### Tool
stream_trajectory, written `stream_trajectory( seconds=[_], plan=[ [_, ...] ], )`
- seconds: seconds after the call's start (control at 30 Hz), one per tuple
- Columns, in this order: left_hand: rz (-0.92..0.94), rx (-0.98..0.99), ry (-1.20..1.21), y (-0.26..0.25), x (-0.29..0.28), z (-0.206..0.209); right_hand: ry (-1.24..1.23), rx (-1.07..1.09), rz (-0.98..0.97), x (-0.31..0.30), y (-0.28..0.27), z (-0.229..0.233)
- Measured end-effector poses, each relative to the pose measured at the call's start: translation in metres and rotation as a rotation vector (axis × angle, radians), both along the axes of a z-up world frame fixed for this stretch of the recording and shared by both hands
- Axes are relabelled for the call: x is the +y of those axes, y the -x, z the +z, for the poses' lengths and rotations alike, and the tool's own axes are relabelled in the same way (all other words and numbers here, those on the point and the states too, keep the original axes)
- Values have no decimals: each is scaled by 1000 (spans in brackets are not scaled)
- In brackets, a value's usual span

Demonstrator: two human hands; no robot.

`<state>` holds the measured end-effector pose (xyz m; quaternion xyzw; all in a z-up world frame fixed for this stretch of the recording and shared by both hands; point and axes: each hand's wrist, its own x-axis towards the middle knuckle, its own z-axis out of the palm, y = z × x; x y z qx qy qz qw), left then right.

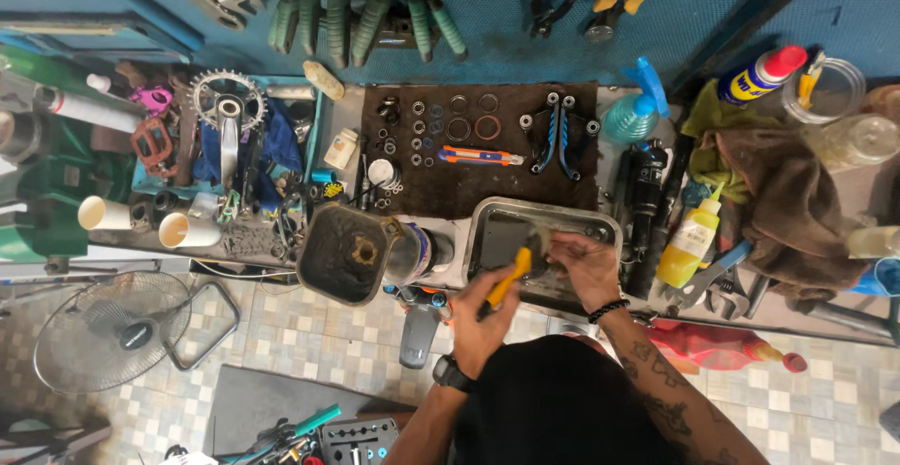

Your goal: The person cleans small bicycle parts in a metal tray using a yellow brush and a liquid solvent. They scrub the parts, rinse the brush, and pour more solvent from a red container into the tray. The person also uses pliers to handle a part and places cleaned items on a mat.

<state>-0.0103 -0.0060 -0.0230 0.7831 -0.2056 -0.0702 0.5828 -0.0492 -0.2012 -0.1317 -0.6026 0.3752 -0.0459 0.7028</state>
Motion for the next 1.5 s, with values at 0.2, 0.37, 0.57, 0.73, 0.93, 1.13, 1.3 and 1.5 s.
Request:
stream_trajectory(
  seconds=[0.2, 0.37, 0.57, 0.73, 0.93, 1.13, 1.3, 1.5],
  plan=[
    [14, -8, -15, 6, -1, -4, 100, 8, 54, 2, 3, 11],
    [45, -13, -23, 7, -3, -14, 251, 100, 75, 3, -2, 33],
    [143, 122, -147, 3, 14, -14, 1022, -210, 300, -9, 7, 126],
    [190, 134, -141, 3, 26, -13, 1171, -432, 375, -11, 36, 177],
    [176, -7, -49, -1, 25, -32, 1450, -237, 550, -21, 14, 77],
    [232, 223, -77, 21, 35, -30, 965, -145, 367, -48, -26, 24],
    [253, 241, -48, 22, 38, -30, 1107, 17, 203, -93, -176, -52],
    [263, 325, -51, 19, 42, -24, 814, -172, 130, -125, -265, -61]
  ],
)
